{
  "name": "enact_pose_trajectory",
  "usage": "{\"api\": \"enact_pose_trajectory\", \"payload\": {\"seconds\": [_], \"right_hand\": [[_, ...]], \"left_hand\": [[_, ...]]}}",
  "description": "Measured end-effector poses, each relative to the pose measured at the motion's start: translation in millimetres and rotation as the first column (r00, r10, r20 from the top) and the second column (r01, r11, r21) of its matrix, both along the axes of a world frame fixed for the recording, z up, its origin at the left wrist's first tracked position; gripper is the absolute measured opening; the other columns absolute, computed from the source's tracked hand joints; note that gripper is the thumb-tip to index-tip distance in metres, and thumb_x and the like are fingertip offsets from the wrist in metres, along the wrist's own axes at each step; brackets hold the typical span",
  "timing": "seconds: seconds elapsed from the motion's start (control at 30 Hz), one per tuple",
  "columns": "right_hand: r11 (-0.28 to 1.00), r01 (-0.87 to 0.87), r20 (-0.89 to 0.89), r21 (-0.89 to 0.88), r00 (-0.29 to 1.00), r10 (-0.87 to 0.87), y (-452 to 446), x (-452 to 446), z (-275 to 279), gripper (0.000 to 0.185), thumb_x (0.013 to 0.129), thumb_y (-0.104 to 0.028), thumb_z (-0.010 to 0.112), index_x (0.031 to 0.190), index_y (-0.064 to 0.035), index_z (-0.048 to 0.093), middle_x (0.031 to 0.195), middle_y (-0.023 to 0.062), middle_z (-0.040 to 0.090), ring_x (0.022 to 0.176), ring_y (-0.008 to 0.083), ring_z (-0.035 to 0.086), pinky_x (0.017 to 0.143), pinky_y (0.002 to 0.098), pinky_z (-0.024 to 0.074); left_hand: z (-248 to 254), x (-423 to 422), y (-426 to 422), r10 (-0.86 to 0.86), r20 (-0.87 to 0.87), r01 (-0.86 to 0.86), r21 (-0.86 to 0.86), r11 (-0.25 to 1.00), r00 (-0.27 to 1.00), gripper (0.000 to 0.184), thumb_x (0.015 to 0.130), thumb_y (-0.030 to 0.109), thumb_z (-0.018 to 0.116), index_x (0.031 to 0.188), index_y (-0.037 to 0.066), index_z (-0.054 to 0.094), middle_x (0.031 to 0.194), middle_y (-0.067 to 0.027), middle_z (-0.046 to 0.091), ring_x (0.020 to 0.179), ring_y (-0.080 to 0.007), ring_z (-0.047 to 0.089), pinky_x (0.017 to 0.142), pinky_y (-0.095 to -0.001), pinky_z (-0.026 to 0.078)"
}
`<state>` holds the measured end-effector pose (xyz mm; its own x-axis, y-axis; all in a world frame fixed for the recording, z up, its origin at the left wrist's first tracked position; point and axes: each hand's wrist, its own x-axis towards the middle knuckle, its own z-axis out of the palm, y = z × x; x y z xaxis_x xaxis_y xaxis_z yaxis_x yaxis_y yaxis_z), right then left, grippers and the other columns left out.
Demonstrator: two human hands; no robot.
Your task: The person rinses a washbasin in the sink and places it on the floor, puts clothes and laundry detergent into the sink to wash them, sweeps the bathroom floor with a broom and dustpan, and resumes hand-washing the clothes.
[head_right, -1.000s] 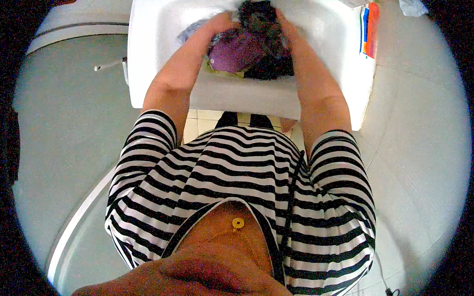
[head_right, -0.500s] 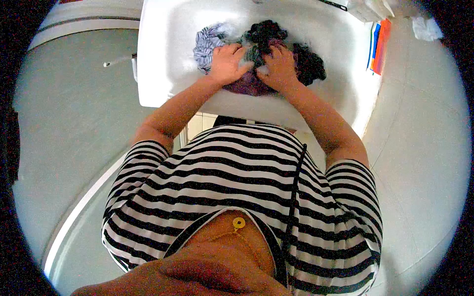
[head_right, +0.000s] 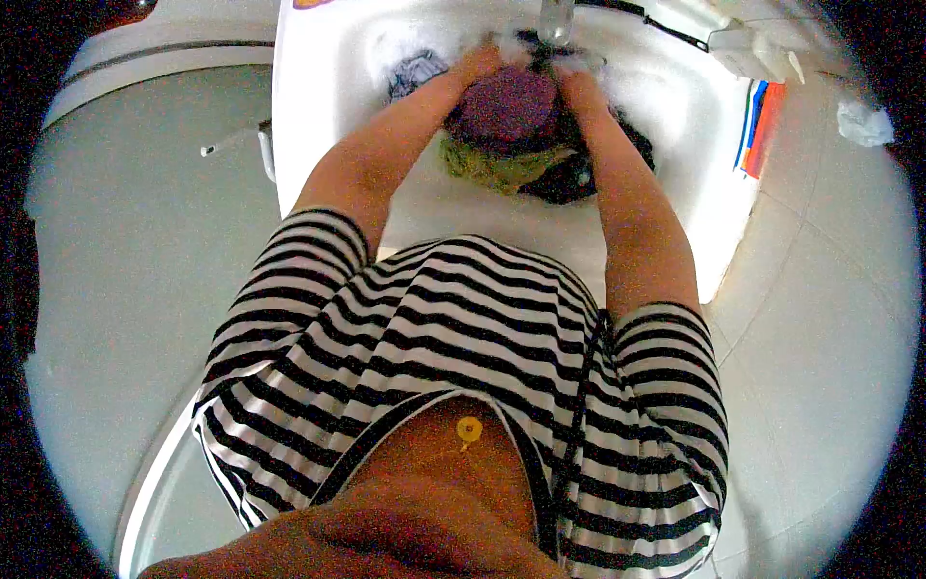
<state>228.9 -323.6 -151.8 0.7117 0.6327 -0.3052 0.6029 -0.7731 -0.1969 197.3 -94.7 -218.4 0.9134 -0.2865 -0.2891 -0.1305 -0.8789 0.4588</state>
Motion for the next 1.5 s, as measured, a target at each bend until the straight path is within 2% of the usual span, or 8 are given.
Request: {"api": "enact_pose_trajectory", "payload": {"seconds": [0.2, 0.27, 0.37, 0.5, 0.77, 1.1, 1.3, 1.5], "right_hand": [[0.727, 0.559, -0.241, 0.398, 0.829, -0.505, -74.2, -8.6, 17.5, 0.042, 0.081, -0.038, 0.058, 0.105, -0.003, 0.054, 0.095, 0.0169, 0.062, 0.091, 0.0323, 0.059, 0.081, 0.0368, 0.0459], [0.62, 0.68, -0.412, 0.392, 0.732, -0.543, -66.8, 21.9, -23.9, 0.043, 0.083, -0.04, 0.057, 0.103, -0.0021, 0.054, 0.095, 0.0124, 0.061, 0.089, 0.0261, 0.057, 0.079, 0.0339, 0.0453], [0.282, 0.953, -0.844, 0.111, 0.241, -0.479, 1.2, 18.7, 21.9, 0.048, 0.085, -0.041, 0.056, 0.113, -0.0031, 0.055, 0.095, 0.0067, 0.06, 0.086, 0.0197, 0.055, 0.075, 0.034, 0.0457], [0.567, 0.714, -0.729, 0.41, 0.631, -0.267, 22.7, 19.7, 0.6, 0.046, 0.085, -0.037, 0.055, 0.117, -0.0045, 0.055, 0.101, 0.009, 0.06, 0.087, 0.0198, 0.055, 0.076, 0.0356, 0.0457], [0.81, -0.133, 0.094, 0.571, 0.991, 0.096, -15.6, -133.6, 117.5, 0.047, 0.062, -0.019, 0.068, 0.105, -0.0039, 0.056, 0.128, 0.0267, 0.038, 0.115, 0.0438, 0.039, 0.096, 0.051, 0.0328], [0.961, -0.073, 0.329, 0.268, 0.944, -0.02, 28.1, -85.5, 49.9, 0.043, 0.069, -0.023, 0.059, 0.106, -0.0022, 0.056, 0.113, 0.0214, 0.052, 0.106, 0.0368, 0.048, 0.089, 0.0477, 0.0383], [0.955, 0.294, -0.223, -0.041, 0.929, -0.295, 59.8, -9.3, 38.6, 0.045, 0.081, -0.04, 0.055, 0.104, -0.0013, 0.055, 0.104, 0.0242, 0.058, 0.096, 0.0365, 0.057, 0.082, 0.0464, 0.0461], [0.877, 0.228, 0.021, 0.422, 0.965, -0.261, 27.3, -73.7, 72.4, 0.043, 0.09, -0.038, 0.045, 0.108, -0.0008, 0.056, 0.111, 0.0205, 0.058, 0.102, 0.035, 0.056, 0.086, 0.0424, 0.0456]], "left_hand": [[166.3, -69.7, 62.1, 0.239, 0.497, -0.322, 0.086, 0.943, 0.834, 0.055, 0.081, 0.049, 0.057, 0.107, 0.0, 0.058, 0.109, -0.0178, 0.06, 0.097, -0.0321, 0.058, 0.087, -0.0408, 0.044], [94.9, -72.2, 82.6, 0.859, -0.269, -0.85, -0.437, 0.294, 0.436, 0.057, 0.075, 0.047, 0.063, 0.105, -0.002, 0.06, 0.108, -0.0177, 0.061, 0.1, -0.0281, 0.058, 0.081, -0.0406, 0.046], [89.3, -51.1, 46.9, 0.426, -0.764, -0.855, -0.516, 0.047, 0.484, 0.061, 0.076, 0.048, 0.062, 0.103, -0.006, 0.06, 0.101, -0.0183, 0.063, 0.091, -0.026, 0.061, 0.077, -0.0379, 0.048], [85.6, -22.6, 6.2, 0.296, -0.147, -0.327, -0.546, 0.771, 0.944, 0.053, 0.076, 0.042, 0.064, 0.104, -0.003, 0.06, 0.094, -0.0194, 0.064, 0.085, -0.031, 0.062, 0.074, -0.0401, 0.048], [190.3, -152.6, -33.2, 0.357, 0.321, -0.147, -0.529, 0.836, 0.877, 0.058, 0.077, 0.048, 0.059, 0.12, 0.009, 0.051, 0.115, -0.0208, 0.051, 0.108, -0.0405, 0.046, 0.087, -0.0457, 0.038], [138.7, -86.9, -28.2, 0.609, 0.22, -0.57, -0.218, 0.792, 0.762, 0.038, 0.083, 0.043, 0.051, 0.094, 0.008, 0.061, 0.102, -0.0134, 0.058, 0.095, -0.029, 0.053, 0.08, -0.0404, 0.04], [28.6, -14.2, 7.0, 0.213, 0.302, -0.221, -0.007, 0.975, 0.929, 0.033, 0.087, 0.031, 0.044, 0.098, 0.005, 0.061, 0.095, -0.0178, 0.063, 0.088, -0.034, 0.062, 0.071, -0.041, 0.051], [71.6, -9.5, 14.6, 0.425, -0.029, -0.42, 0.098, 0.902, 0.905, 0.059, 0.086, 0.059, 0.037, 0.103, 0.01, 0.063, 0.1, -0.0199, 0.063, 0.093, -0.0353, 0.06, 0.081, -0.0458, 0.046]]}}
